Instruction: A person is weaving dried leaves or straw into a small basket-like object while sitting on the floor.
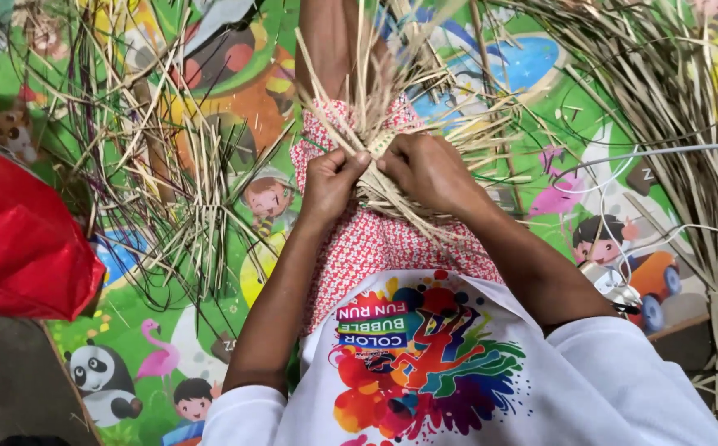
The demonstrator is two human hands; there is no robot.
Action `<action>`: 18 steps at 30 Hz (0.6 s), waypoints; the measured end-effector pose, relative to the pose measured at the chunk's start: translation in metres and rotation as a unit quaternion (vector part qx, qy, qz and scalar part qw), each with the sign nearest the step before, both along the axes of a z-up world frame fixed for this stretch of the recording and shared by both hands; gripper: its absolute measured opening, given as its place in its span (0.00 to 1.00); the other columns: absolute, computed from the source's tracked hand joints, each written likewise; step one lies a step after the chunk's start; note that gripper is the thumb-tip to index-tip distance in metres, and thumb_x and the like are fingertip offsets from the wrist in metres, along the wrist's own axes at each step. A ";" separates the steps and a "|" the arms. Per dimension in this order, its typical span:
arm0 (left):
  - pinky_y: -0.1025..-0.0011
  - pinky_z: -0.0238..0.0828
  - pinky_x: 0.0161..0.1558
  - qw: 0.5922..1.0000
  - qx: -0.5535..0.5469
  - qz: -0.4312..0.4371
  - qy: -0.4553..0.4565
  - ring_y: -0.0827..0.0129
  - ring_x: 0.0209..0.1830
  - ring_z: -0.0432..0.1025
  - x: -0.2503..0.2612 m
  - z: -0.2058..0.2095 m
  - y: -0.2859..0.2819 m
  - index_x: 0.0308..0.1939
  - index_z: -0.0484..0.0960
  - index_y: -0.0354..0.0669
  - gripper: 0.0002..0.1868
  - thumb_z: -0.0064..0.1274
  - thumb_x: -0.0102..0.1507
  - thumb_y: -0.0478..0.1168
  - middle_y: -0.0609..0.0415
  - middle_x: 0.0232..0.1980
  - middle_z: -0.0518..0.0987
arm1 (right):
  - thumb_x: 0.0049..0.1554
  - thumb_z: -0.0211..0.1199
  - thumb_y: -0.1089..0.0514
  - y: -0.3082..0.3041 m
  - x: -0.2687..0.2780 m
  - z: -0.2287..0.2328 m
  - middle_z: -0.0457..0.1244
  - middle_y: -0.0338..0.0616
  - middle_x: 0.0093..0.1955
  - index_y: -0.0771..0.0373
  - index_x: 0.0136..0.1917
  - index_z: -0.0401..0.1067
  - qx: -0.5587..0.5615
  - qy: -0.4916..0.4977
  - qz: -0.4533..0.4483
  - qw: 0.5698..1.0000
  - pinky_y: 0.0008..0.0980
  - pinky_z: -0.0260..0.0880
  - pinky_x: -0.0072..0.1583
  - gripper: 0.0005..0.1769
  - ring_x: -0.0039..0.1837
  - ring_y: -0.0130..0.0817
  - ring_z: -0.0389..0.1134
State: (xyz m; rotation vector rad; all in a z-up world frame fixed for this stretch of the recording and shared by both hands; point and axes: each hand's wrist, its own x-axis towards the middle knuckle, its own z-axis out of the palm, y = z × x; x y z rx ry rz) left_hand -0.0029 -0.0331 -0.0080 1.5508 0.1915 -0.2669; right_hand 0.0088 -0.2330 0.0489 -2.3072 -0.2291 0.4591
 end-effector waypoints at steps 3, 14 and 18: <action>0.82 0.56 0.24 1.000 0.008 -0.003 -0.010 0.83 0.20 0.60 -0.002 0.006 -0.003 0.26 0.83 0.42 0.13 0.65 0.63 0.41 0.61 0.18 0.69 | 0.62 0.62 0.42 -0.001 -0.008 -0.010 0.69 0.47 0.38 0.54 0.44 0.78 -0.008 -0.001 -0.011 1.000 0.54 0.70 0.51 0.15 0.47 0.57 0.73; 0.63 0.62 0.28 0.960 0.186 0.011 -0.208 0.59 0.19 0.67 0.000 0.034 -0.014 0.26 0.79 0.35 0.20 0.62 0.66 0.46 0.43 0.19 0.72 | 0.62 0.67 0.47 0.009 -0.026 -0.024 0.61 0.41 0.41 0.53 0.44 0.77 0.011 -0.296 -0.014 0.955 0.44 0.63 0.53 0.10 0.53 0.47 0.64; 0.71 0.60 0.24 0.979 0.129 0.039 -0.151 0.74 0.18 0.63 0.006 0.015 -0.011 0.20 0.79 0.40 0.19 0.67 0.61 0.43 0.56 0.15 0.70 | 0.61 0.67 0.52 0.019 -0.020 -0.029 0.60 0.52 0.58 0.59 0.48 0.74 0.074 -0.336 -0.040 0.938 0.54 0.61 0.62 0.10 0.66 0.58 0.59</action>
